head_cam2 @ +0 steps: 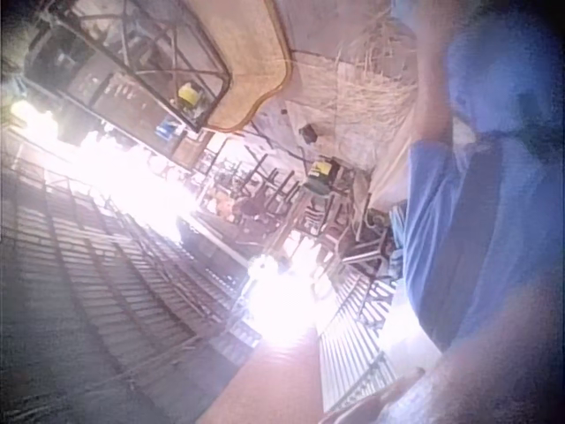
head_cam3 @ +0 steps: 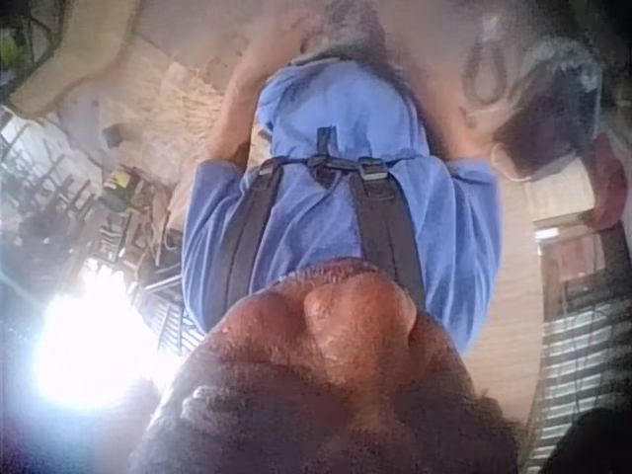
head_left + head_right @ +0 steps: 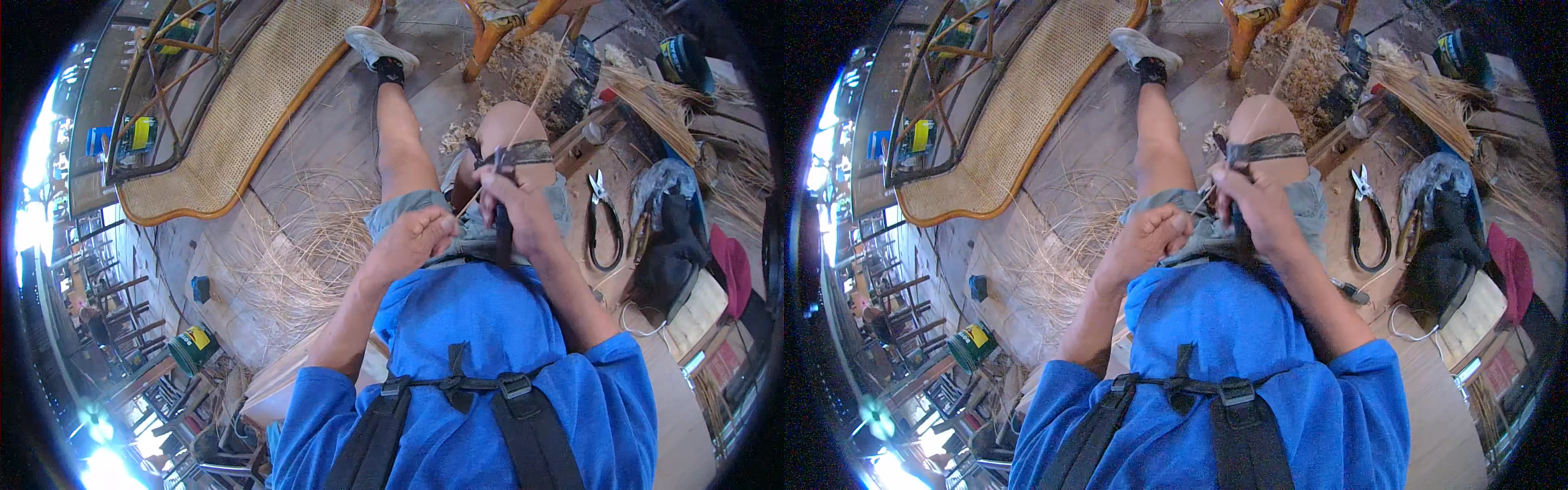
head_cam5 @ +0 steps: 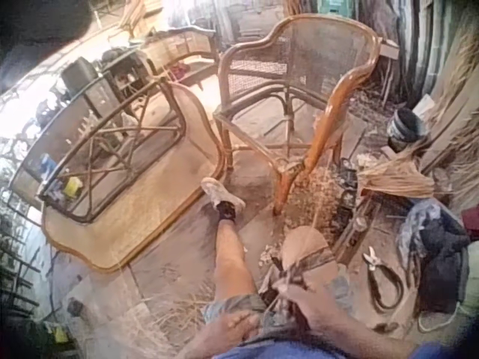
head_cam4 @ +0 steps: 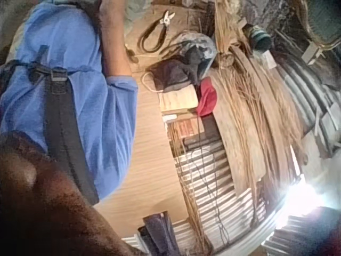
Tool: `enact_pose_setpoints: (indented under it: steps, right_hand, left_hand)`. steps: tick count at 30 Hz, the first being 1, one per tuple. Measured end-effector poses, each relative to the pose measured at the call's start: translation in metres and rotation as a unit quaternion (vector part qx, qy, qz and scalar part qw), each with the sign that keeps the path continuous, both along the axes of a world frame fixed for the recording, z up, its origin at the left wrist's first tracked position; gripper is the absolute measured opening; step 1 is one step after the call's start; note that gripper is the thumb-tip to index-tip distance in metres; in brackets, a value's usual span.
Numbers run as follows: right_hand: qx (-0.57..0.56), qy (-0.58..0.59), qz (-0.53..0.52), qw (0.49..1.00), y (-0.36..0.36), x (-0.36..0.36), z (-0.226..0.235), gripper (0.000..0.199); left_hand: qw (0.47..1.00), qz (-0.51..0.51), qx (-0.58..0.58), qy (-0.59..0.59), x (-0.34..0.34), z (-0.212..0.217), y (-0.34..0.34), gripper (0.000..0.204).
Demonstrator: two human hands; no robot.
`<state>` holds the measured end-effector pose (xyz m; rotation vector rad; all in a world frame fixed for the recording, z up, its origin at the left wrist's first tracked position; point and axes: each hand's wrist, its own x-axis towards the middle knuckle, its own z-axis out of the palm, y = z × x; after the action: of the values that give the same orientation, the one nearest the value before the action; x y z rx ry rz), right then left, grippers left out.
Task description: The person is hand-weaving thin bamboo or rattan strips around a furniture frame to wrap and reinforce the structure.
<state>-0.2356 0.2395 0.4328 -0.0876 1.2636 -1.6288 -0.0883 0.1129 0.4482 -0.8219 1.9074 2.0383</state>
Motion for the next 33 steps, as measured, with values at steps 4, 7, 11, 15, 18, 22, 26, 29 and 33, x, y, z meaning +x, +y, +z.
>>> enact_pose_setpoints:
  steps: [4,7,11,15,18,22,26,29,33]
  right_hand:
    - [0.069,-0.013,-0.118,0.991,-0.001,-0.035,-0.011,0.014]
    - [0.081,-0.004,-0.139,0.987,0.02,-0.069,-0.017,0.015]
    - [0.092,0.022,-0.14,0.986,0.044,-0.091,-0.022,0.017]
    - [0.041,-0.015,-0.094,0.995,0.05,-0.091,-0.008,0.029]
    - [-0.021,-0.086,-0.078,0.993,0.052,-0.087,-0.009,0.041]
    - [-0.085,-0.131,-0.072,0.985,0.048,-0.086,-0.01,0.047]
    - [-0.114,-0.164,-0.031,0.979,0.051,-0.095,-0.007,0.044]
    - [0.031,0.091,-0.051,0.994,0.055,-0.106,-0.014,0.042]
    - [0.264,0.569,-0.003,0.779,0.034,-0.091,0.007,0.034]
  left_hand:
    - [0.994,-0.008,-0.099,-0.035,0.028,-0.012,-0.003,0.024]
    - [0.954,-0.012,-0.288,-0.087,0.045,-0.024,-0.008,0.025]
    - [0.948,-0.009,-0.303,-0.094,0.044,-0.026,-0.01,0.024]
    - [0.971,-0.007,-0.233,-0.046,0.033,-0.028,-0.004,0.025]
    - [0.974,-0.018,-0.224,-0.018,0.029,-0.029,-0.001,0.026]
    - [0.968,-0.034,-0.245,-0.034,0.033,-0.028,-0.006,0.025]
    - [0.972,-0.018,-0.233,-0.025,0.031,-0.015,0.0,0.025]
    - [0.975,-0.012,-0.222,0.015,0.022,-0.001,0.008,0.023]
    - [0.987,-0.04,-0.154,0.008,0.013,0.024,0.016,0.019]
